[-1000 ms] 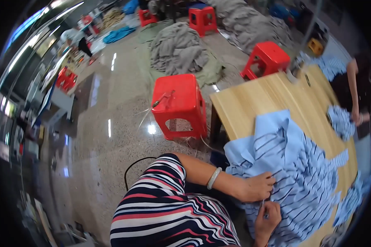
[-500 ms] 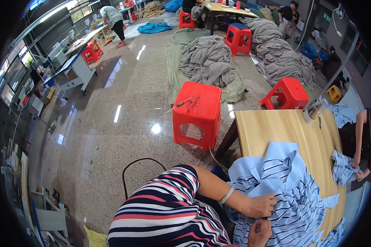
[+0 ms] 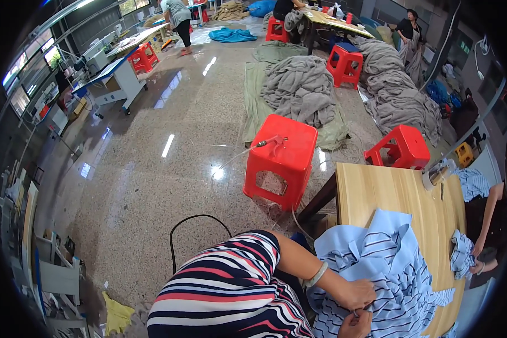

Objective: Trimming loose threads from blue striped shirts at a sewing factory workstation.

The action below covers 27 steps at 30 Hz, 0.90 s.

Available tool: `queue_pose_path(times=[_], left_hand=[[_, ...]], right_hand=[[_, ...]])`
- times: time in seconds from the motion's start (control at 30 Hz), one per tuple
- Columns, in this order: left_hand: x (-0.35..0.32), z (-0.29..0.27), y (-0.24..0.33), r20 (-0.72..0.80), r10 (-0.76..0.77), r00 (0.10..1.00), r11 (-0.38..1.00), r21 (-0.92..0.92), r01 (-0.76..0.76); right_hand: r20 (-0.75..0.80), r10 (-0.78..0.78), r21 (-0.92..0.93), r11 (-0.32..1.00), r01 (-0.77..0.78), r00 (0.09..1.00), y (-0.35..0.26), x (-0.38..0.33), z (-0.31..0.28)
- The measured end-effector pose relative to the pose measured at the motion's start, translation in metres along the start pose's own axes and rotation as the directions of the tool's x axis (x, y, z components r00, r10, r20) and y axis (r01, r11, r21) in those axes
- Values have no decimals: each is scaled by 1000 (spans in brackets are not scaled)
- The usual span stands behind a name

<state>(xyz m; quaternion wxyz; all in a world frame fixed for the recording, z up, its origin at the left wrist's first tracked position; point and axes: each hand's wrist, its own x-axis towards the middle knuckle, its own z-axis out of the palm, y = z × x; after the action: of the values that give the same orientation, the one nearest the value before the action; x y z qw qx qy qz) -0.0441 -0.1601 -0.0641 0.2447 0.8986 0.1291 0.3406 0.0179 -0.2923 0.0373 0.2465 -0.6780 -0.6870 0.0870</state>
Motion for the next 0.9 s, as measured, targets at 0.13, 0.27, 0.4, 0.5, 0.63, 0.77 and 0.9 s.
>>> queue_pose_path(times=[0.13,0.27,0.4,0.5,0.63,0.77,0.9], left_hand=[[5,-12,-8,266,-227,937,754,-560,342],[6,-9,-13,316,-358,879,508,-724,467],[8,-11,-12,305,-385,871,510,-716,477],[8,-8,-12,293,-406,865,522,-703,483],[6,-6,-15,280,-338,899,650,-621,438],[-1,-60,13,343,-152,927,797,-512,321],[-13,-40,9,157,45,987,946,-323,9]], right_hand=[[-137,-1,-70,997,-9,991,15,-6,14],[-285,-72,-110,993,42,956,26,1,23],[-322,-42,-83,996,16,946,12,7,19],[-262,-34,-130,992,0,965,10,6,15],[-200,-20,-131,991,-7,980,9,2,13],[-202,-113,-141,986,85,973,17,0,10],[-182,-39,-75,997,25,982,13,-1,10]])
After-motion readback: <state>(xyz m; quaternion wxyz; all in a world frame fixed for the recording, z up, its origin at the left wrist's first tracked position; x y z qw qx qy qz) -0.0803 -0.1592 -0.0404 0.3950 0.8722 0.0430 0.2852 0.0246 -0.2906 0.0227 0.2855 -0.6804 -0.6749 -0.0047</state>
